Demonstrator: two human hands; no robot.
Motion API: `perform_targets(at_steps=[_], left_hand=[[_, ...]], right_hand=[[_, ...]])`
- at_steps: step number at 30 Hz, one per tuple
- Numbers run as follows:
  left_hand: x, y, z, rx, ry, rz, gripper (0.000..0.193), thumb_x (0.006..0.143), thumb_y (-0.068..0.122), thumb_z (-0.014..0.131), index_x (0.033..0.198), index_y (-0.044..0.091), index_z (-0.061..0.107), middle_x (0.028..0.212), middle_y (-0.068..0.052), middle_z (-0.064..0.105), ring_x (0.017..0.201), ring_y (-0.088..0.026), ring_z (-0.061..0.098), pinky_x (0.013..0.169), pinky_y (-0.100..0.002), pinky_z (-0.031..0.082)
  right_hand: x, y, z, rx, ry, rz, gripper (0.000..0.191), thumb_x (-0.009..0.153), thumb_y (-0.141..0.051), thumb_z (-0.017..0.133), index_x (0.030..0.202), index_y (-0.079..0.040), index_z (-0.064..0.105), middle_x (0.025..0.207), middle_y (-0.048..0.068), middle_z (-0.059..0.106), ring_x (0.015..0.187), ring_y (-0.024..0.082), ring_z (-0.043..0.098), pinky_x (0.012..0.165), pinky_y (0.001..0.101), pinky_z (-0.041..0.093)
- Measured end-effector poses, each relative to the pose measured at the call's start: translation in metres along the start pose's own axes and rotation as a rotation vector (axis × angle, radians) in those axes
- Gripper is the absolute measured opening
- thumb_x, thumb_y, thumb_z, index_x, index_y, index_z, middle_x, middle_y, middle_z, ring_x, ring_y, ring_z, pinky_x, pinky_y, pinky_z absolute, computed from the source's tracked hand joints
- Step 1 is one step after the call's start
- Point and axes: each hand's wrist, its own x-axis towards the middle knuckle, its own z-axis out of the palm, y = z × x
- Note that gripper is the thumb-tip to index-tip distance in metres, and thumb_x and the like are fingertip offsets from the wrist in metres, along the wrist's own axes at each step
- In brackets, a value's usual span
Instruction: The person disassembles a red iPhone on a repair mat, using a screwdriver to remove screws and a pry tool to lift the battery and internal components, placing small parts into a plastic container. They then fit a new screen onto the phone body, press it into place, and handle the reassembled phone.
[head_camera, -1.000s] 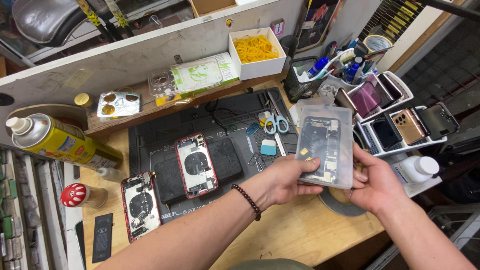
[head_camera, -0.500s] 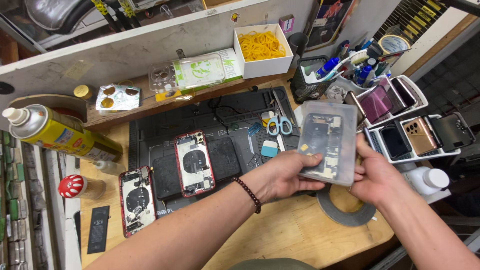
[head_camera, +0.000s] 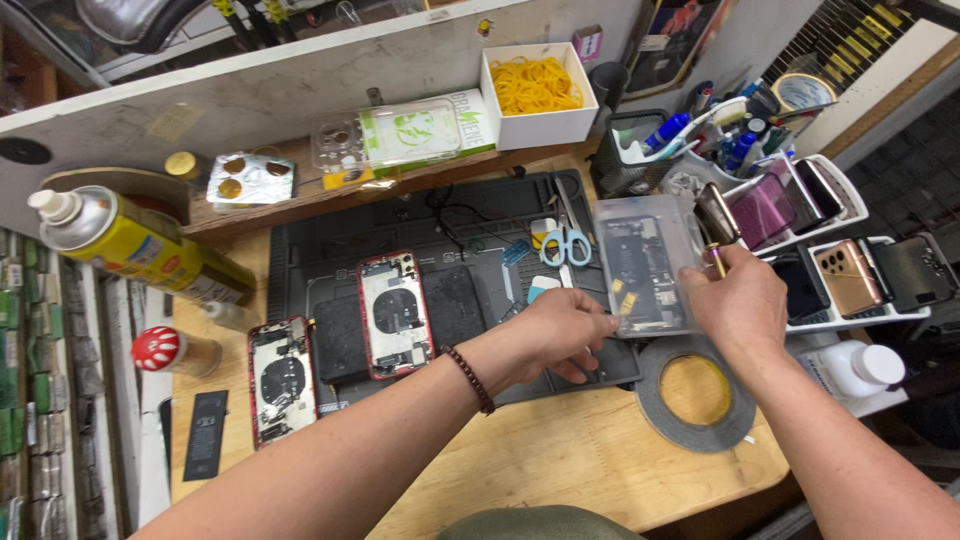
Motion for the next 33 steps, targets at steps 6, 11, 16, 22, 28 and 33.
perform_targets(at_steps=[6, 11, 16, 22, 28, 33], left_hand=[[-0.033, -0.026, -0.035, -0.023, 0.059, 0.044, 0.026, 0.094, 0.027, 0.066, 0.109, 0.006, 0.066, 0.099, -0.007, 0.069, 0.083, -0.018, 0.069, 0.063, -0.032, 0.059], [-0.059, -0.047, -0.066, -0.073, 0.167, 0.056, 0.026, 0.094, 0.026, 0.066, 0.11, 0.006, 0.066, 0.098, -0.007, 0.07, 0.082, -0.018, 0.07, 0.064, -0.033, 0.059], [-0.088, -0.067, -0.102, -0.167, 0.268, 0.061, 0.025, 0.094, 0.024, 0.066, 0.112, 0.008, 0.067, 0.096, -0.007, 0.071, 0.08, -0.018, 0.07, 0.063, -0.033, 0.059], [-0.124, -0.096, -0.157, -0.276, 0.404, 0.087, 0.021, 0.094, 0.019, 0.066, 0.107, 0.002, 0.066, 0.09, -0.01, 0.07, 0.077, -0.02, 0.07, 0.063, -0.032, 0.061], [-0.123, -0.1, -0.172, -0.331, 0.492, 0.121, 0.019, 0.093, 0.013, 0.067, 0.106, -0.001, 0.067, 0.091, -0.01, 0.071, 0.079, -0.019, 0.069, 0.066, -0.031, 0.061], [-0.114, -0.096, -0.158, -0.359, 0.57, 0.03, 0.031, 0.091, 0.016, 0.068, 0.119, 0.004, 0.061, 0.107, -0.007, 0.07, 0.096, -0.015, 0.067, 0.076, -0.032, 0.06]], right_hand=[[-0.01, -0.011, 0.001, -0.115, 0.192, -0.281, 0.04, 0.086, -0.03, 0.078, 0.117, -0.004, 0.074, 0.11, 0.023, 0.069, 0.099, 0.046, 0.066, 0.082, 0.0522, 0.051], [-0.027, -0.029, 0.008, 0.026, 0.134, -0.357, 0.029, 0.095, -0.03, 0.071, 0.11, -0.004, 0.076, 0.102, 0.022, 0.069, 0.094, 0.041, 0.068, 0.085, 0.0478, 0.053], [-0.054, -0.061, 0.02, 0.187, -0.06, -0.2, 0.032, 0.107, -0.032, 0.061, 0.106, -0.001, 0.071, 0.083, 0.018, 0.068, 0.073, 0.031, 0.064, 0.072, 0.0423, 0.05], [-0.077, -0.087, 0.04, 0.385, -0.326, -0.258, 0.028, 0.104, -0.028, 0.058, 0.103, -0.006, 0.075, 0.075, 0.005, 0.07, 0.067, 0.012, 0.058, 0.06, 0.0317, 0.046], [-0.093, -0.131, 0.065, 0.536, -0.615, 0.01, 0.03, 0.1, -0.026, 0.056, 0.112, -0.005, 0.075, 0.08, 0.004, 0.069, 0.055, 0.01, 0.044, 0.045, 0.0292, 0.036], [-0.105, -0.165, 0.074, 0.379, -0.727, 0.128, 0.026, 0.098, -0.023, 0.057, 0.107, -0.004, 0.073, 0.087, 0.003, 0.077, 0.048, 0.011, 0.042, 0.043, 0.0301, 0.033]])
